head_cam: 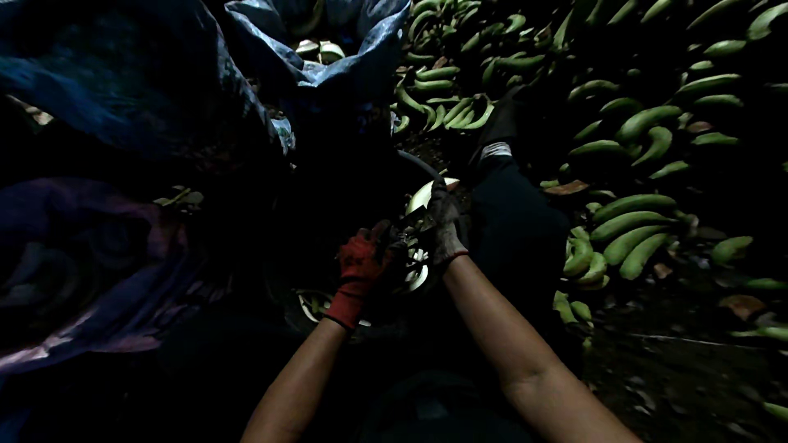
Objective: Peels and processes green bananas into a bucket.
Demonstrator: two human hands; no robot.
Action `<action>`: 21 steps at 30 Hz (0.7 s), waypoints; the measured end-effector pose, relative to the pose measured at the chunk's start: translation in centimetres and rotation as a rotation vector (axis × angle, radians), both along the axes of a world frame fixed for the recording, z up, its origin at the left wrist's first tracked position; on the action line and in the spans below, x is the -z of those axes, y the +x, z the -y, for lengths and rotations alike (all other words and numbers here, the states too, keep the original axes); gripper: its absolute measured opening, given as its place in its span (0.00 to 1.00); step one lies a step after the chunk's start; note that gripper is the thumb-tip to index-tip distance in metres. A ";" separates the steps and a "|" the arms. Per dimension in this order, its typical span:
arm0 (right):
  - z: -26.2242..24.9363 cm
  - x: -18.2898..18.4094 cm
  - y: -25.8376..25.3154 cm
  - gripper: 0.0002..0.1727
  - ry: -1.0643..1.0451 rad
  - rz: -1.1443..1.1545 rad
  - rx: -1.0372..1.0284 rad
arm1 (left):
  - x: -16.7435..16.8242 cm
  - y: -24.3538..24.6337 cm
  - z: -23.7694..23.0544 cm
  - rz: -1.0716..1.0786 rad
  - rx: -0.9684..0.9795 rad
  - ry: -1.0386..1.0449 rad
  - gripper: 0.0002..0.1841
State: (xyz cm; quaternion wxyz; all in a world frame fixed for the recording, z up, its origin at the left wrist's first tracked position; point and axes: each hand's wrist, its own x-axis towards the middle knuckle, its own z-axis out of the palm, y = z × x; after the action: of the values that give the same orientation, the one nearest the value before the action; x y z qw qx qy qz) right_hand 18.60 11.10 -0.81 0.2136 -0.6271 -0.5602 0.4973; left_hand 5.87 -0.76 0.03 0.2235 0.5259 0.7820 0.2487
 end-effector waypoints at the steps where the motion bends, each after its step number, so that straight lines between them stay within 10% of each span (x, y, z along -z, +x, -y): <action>1: 0.1 -0.3 -0.4 0.29 -0.012 0.008 0.063 | 0.1 0.1 0.1 -0.009 -0.012 0.019 0.28; 9: 0.3 0.4 -1.6 0.47 0.113 0.618 -0.277 | -1.0 -0.2 -1.0 -0.031 -0.058 -0.263 0.28; 12: 0.8 2.7 -1.5 0.40 0.169 0.422 -0.233 | -0.2 -0.9 -0.9 0.007 -0.076 -0.224 0.25; 17: 1.1 3.4 0.6 0.25 -0.110 -0.546 -0.204 | 0.8 -3.5 -0.5 0.101 -0.020 -0.189 0.25; 21: 0.9 1.8 1.3 0.22 -0.154 -0.313 -0.608 | 3.4 -5.5 -2.0 0.074 -0.021 -0.167 0.24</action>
State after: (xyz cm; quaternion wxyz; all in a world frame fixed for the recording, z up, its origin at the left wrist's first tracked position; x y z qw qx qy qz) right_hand 19.87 10.18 -2.63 0.0912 -0.3622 -0.6425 0.6691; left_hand 0.38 1.27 -3.41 0.2926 0.4877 0.7967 0.2042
